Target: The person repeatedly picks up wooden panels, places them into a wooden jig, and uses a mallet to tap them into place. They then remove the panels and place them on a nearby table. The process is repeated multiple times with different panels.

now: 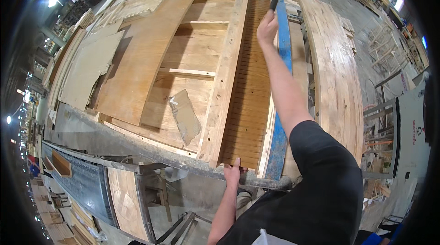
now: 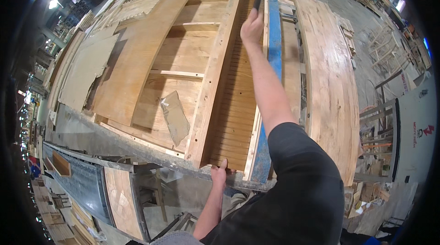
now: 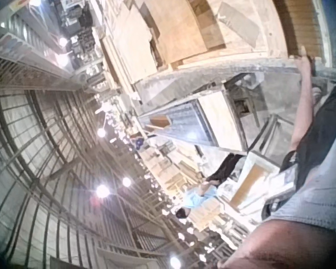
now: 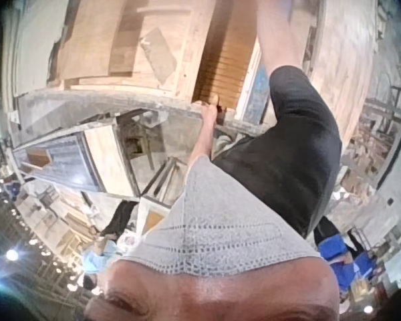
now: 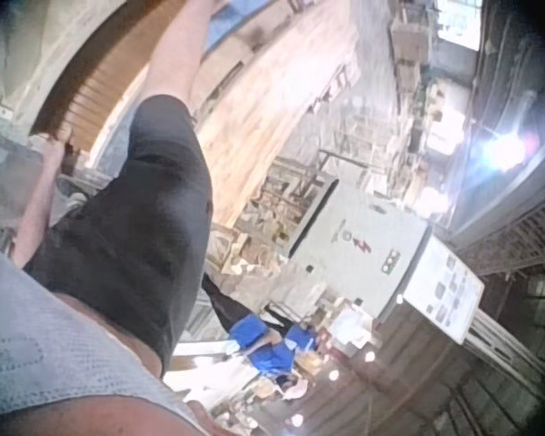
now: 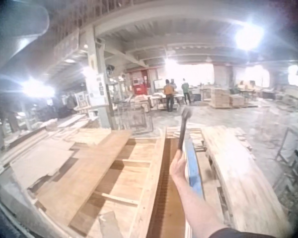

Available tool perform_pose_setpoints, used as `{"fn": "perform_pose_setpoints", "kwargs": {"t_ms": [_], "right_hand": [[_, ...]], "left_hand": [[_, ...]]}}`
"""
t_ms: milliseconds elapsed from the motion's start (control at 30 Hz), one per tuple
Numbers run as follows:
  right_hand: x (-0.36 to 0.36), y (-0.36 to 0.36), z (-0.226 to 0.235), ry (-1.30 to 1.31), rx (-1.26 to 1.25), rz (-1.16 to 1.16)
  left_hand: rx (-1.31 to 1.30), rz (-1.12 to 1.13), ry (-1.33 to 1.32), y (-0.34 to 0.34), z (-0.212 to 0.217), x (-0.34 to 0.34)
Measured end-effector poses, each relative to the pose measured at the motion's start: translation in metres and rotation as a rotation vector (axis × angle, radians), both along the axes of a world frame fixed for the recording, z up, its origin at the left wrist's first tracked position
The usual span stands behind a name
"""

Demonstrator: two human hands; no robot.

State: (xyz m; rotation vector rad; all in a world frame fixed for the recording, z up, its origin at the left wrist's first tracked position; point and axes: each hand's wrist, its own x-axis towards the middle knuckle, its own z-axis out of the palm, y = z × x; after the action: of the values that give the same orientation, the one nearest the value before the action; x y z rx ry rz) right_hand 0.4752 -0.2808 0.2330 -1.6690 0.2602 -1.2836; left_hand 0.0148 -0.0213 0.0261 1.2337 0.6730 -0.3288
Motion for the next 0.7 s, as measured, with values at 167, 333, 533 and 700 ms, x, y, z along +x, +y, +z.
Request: {"fn": "perform_pose_setpoints", "kwargs": {"t_ms": [167,333,533,700], "right_hand": [[0.009,0.002,-0.037,0.611,0.654,0.484],[-0.115,-0.026,0.058,0.353,0.628,0.396],[-0.37,-0.221,-0.04,0.896,-0.209,-0.421],[-0.528,-0.159,-0.04,1.243,-0.315,-0.585]], "left_hand": [[-0.004,0.009,-0.04,0.001,0.014,0.006],[-0.04,-0.017,-0.104,0.011,-0.018,-0.006],[-0.115,-0.123,-0.039,0.002,-0.01,0.007],[-0.104,-0.209,0.036,0.022,-0.012,0.012]]}}
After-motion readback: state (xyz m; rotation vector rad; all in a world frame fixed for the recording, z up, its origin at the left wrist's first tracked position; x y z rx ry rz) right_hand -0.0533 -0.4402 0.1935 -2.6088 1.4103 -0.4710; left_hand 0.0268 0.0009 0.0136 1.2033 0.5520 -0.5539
